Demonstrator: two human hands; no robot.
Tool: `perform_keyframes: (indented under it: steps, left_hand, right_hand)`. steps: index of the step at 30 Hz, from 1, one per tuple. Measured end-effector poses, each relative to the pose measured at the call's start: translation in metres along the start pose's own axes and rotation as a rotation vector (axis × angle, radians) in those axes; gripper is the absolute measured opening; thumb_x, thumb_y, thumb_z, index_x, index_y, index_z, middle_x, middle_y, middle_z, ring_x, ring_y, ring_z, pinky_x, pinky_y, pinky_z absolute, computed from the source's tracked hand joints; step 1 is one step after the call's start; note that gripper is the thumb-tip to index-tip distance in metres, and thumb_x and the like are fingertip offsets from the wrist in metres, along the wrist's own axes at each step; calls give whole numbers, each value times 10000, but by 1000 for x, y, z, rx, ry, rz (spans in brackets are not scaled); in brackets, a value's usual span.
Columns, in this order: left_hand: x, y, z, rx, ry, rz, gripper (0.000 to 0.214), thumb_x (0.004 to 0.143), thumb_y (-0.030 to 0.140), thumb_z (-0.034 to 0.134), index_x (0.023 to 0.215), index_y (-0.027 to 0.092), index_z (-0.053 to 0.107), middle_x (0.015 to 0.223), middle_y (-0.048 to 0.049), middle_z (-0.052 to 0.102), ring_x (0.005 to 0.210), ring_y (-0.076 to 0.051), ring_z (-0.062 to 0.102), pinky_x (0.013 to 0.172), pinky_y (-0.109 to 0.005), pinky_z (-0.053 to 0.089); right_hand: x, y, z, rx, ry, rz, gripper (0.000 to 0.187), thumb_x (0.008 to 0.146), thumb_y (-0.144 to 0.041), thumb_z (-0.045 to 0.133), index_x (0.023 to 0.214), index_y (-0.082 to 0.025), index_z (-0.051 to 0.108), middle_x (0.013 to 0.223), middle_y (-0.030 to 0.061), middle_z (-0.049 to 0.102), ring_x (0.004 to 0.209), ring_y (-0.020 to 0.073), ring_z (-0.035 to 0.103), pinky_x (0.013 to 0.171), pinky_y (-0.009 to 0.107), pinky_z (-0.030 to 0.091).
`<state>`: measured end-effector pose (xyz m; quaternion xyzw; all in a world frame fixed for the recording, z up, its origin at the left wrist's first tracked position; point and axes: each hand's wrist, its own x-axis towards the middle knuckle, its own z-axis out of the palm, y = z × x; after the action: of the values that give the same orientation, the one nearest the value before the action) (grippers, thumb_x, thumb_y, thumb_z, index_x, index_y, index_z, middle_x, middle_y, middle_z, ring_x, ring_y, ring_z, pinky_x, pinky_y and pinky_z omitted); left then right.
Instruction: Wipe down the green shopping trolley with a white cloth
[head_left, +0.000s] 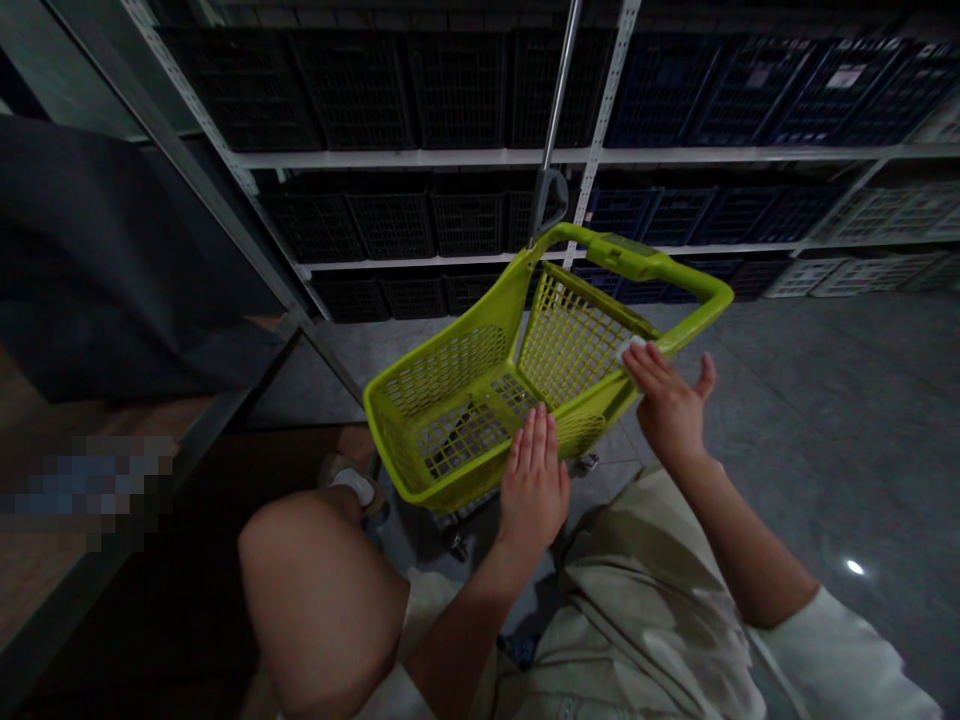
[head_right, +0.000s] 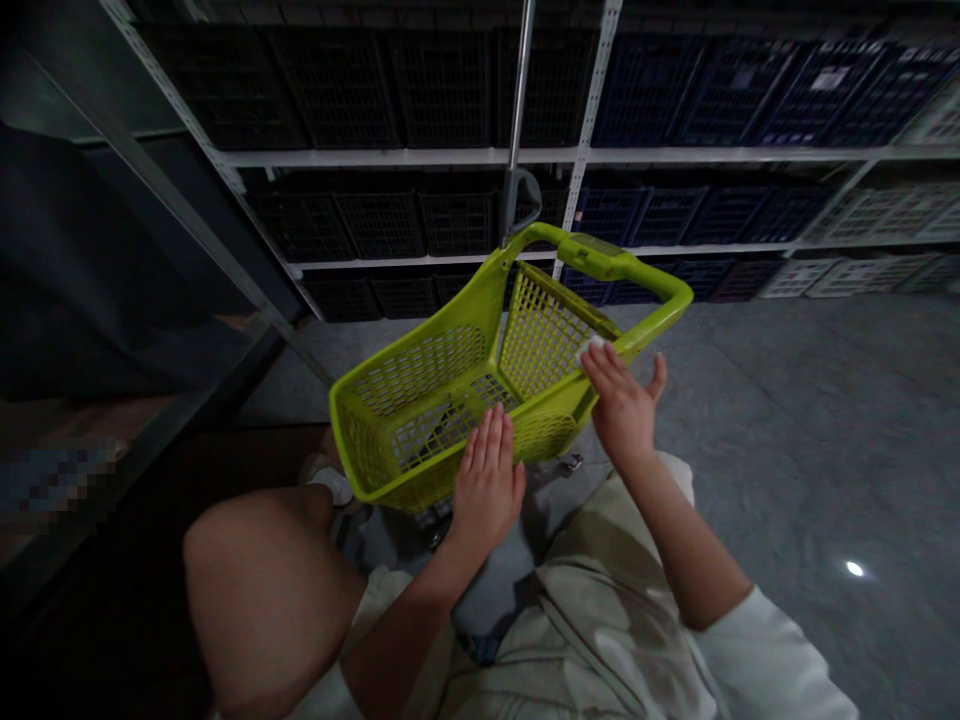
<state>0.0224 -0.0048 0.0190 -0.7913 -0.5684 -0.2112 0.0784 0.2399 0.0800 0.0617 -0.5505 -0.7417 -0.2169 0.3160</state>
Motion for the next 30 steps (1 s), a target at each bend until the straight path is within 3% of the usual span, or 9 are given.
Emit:
perform_keyframes:
  steps: [4, 6, 10, 13, 15, 21, 23, 26, 30]
  left_hand:
    - [0, -1, 1, 1, 12, 6, 676, 957, 249, 436, 1558, 21, 228, 1658, -151, 209, 1548, -256, 153, 1247, -430, 280]
    - [-1, -2, 2, 16, 15, 9, 664, 946, 204, 421, 1555, 15, 234, 1657, -145, 219, 1548, -252, 155, 1249, -424, 273]
    - [0, -3, 2, 39, 16, 17, 652, 942, 190, 407, 1553, 25, 250, 1662, -135, 208, 1544, -243, 182, 1244, -406, 282]
    - [0, -1, 1, 48, 9, 16, 667, 938, 221, 434, 1552, 28, 260, 1661, -140, 207, 1540, -251, 199, 1240, -406, 291]
    - [0, 0, 0, 48, 5, 9, 673, 939, 240, 443, 1552, 29, 262, 1661, -140, 206, 1539, -253, 203, 1241, -406, 290]
    - [-1, 1, 5, 60, 28, 8, 664, 931, 168, 405, 1557, 24, 238, 1658, -139, 221, 1545, -251, 169, 1245, -410, 277]
    - [-1, 1, 5, 68, 28, 2, 671, 925, 157, 404, 1558, 17, 230, 1653, -143, 234, 1544, -250, 174, 1243, -415, 284]
    - [0, 1, 4, 74, 12, 14, 679, 922, 179, 436, 1552, 9, 246, 1656, -151, 213, 1539, -262, 195, 1237, -423, 302]
    - [1, 1, 2, 76, 5, 21, 684, 920, 199, 459, 1547, 8, 263, 1656, -155, 205, 1535, -269, 210, 1237, -421, 302]
  right_hand:
    - [-30, -75, 4, 156, -164, -167, 686, 803, 4, 393, 1441, -229, 483, 1461, 75, 566, 1387, 187, 495, 1239, 497, 48]
    - [-35, -88, 3, 206, -221, -238, 701, 810, 3, 386, 1468, -230, 447, 1492, 72, 532, 1403, 173, 474, 1243, 476, 53]
    - [-15, -36, -3, 114, -184, -261, 680, 829, 18, 376, 1439, -263, 481, 1445, 59, 584, 1374, 200, 511, 1226, 546, 37]
    - [4, 14, -6, -16, -39, -95, 617, 842, 12, 380, 1368, -257, 558, 1390, 75, 632, 1366, 252, 521, 1195, 603, 65]
    - [6, 20, -6, -47, 2, -18, 617, 835, 14, 383, 1362, -248, 567, 1390, 88, 630, 1367, 265, 518, 1188, 610, 84]
    - [-30, -77, 0, 133, -148, -167, 700, 808, 12, 384, 1459, -232, 464, 1460, 83, 568, 1375, 194, 510, 1232, 496, 76]
    - [-33, -87, -1, 178, -215, -248, 708, 810, 8, 385, 1475, -227, 444, 1485, 84, 539, 1386, 183, 496, 1238, 479, 75]
    - [-19, -50, -5, 140, -221, -285, 703, 811, 16, 379, 1448, -263, 479, 1447, 62, 582, 1362, 197, 524, 1232, 531, 44]
    - [5, 13, -8, 7, -60, -52, 646, 826, 9, 373, 1387, -261, 549, 1402, 81, 621, 1354, 255, 533, 1196, 630, 29]
